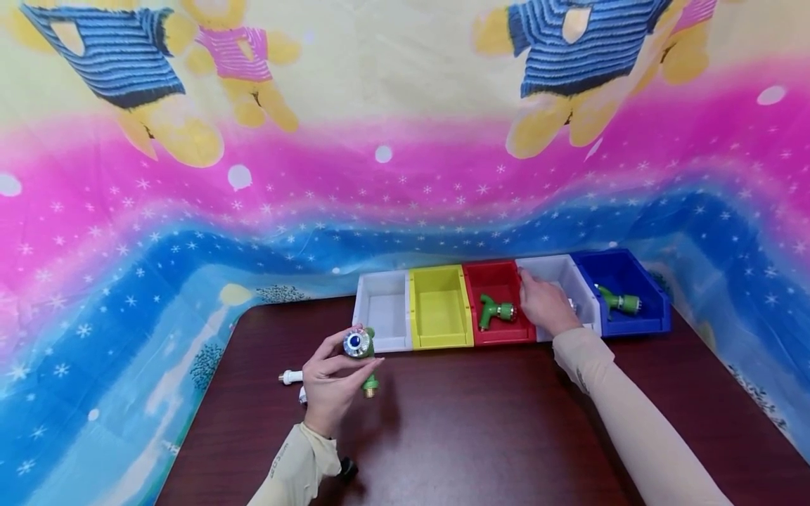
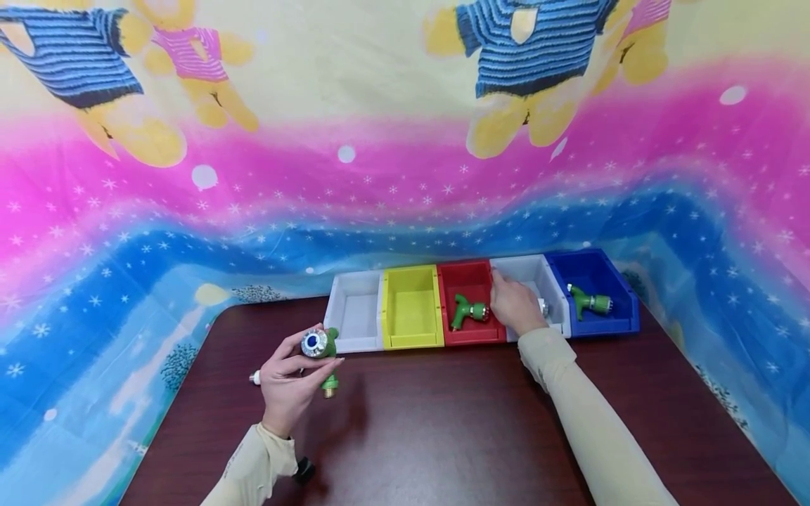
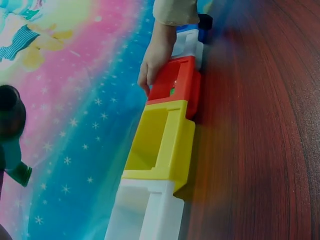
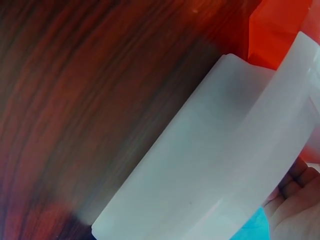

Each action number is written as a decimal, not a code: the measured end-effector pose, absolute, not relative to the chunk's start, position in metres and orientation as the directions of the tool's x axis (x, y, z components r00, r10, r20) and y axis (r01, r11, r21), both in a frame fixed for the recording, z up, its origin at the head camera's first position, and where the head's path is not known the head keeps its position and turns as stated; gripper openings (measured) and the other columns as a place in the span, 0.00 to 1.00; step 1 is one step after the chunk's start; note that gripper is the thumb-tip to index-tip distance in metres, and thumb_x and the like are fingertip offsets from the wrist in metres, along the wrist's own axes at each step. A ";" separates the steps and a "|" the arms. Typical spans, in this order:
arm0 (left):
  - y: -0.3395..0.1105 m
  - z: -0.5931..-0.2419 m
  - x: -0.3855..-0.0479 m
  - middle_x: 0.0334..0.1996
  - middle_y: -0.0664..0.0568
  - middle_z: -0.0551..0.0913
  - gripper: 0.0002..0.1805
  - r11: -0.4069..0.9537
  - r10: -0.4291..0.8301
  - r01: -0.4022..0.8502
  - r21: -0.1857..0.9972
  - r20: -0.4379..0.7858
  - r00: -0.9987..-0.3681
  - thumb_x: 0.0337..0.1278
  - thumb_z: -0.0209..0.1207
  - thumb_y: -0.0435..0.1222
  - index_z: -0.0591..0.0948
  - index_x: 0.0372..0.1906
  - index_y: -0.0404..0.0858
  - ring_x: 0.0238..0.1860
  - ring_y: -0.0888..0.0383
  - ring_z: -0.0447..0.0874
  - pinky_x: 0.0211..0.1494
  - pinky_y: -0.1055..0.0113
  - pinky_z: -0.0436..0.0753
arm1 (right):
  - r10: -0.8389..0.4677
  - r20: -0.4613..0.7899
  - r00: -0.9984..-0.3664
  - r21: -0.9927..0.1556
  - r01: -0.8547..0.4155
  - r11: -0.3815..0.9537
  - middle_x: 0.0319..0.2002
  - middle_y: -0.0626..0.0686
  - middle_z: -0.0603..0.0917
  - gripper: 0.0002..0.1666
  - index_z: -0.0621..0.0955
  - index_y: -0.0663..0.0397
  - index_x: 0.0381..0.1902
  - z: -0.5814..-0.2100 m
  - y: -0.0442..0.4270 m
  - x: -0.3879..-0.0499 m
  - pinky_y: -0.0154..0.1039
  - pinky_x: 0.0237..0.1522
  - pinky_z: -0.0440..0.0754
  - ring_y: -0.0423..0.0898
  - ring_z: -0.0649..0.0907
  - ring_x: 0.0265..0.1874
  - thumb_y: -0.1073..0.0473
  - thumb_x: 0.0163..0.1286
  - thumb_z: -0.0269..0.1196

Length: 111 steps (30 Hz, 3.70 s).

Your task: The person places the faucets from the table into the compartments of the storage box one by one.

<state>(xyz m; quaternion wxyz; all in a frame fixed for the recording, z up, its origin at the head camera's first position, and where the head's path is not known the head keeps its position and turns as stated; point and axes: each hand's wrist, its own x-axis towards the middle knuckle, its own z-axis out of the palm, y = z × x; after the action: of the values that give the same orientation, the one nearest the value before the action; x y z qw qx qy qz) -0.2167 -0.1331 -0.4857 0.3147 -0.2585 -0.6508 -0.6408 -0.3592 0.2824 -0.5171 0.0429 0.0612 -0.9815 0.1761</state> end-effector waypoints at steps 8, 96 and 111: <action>-0.130 -0.487 -0.218 0.52 0.32 0.85 0.15 -0.042 0.014 0.752 0.658 0.753 -0.658 0.28 0.74 0.09 0.90 0.25 0.26 0.57 0.52 0.87 0.57 0.67 0.87 | -0.109 0.116 -0.987 -0.330 -0.142 0.933 0.38 0.61 0.83 0.31 0.62 0.60 0.78 -0.518 0.283 -0.360 0.62 0.53 0.83 0.63 0.86 0.40 0.56 0.83 0.44; -0.062 -0.476 -0.329 0.45 0.51 0.89 0.11 0.677 0.570 0.687 0.262 0.404 -0.716 0.58 0.66 0.21 0.87 0.30 0.41 0.46 0.54 0.90 0.49 0.63 0.88 | -0.096 0.138 -0.986 -0.367 -0.141 0.920 0.52 0.68 0.83 0.31 0.61 0.57 0.79 -0.523 0.286 -0.356 0.66 0.57 0.81 0.68 0.85 0.47 0.54 0.84 0.41; -0.025 -0.461 -0.332 0.54 0.54 0.87 0.27 0.691 0.609 0.703 0.171 0.386 -0.693 0.61 0.68 0.25 0.84 0.64 0.45 0.53 0.58 0.88 0.58 0.69 0.86 | -0.096 0.128 -0.987 -0.378 -0.138 0.915 0.59 0.69 0.81 0.31 0.60 0.58 0.80 -0.519 0.284 -0.357 0.66 0.59 0.79 0.69 0.84 0.49 0.54 0.84 0.40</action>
<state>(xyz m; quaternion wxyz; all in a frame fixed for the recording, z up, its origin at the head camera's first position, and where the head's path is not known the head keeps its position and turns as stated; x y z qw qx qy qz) -0.3321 -0.0252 -0.4612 0.1511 -0.3616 -0.9069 -0.1545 -0.3570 0.2840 -0.5194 0.0534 0.0599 -0.9771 0.1969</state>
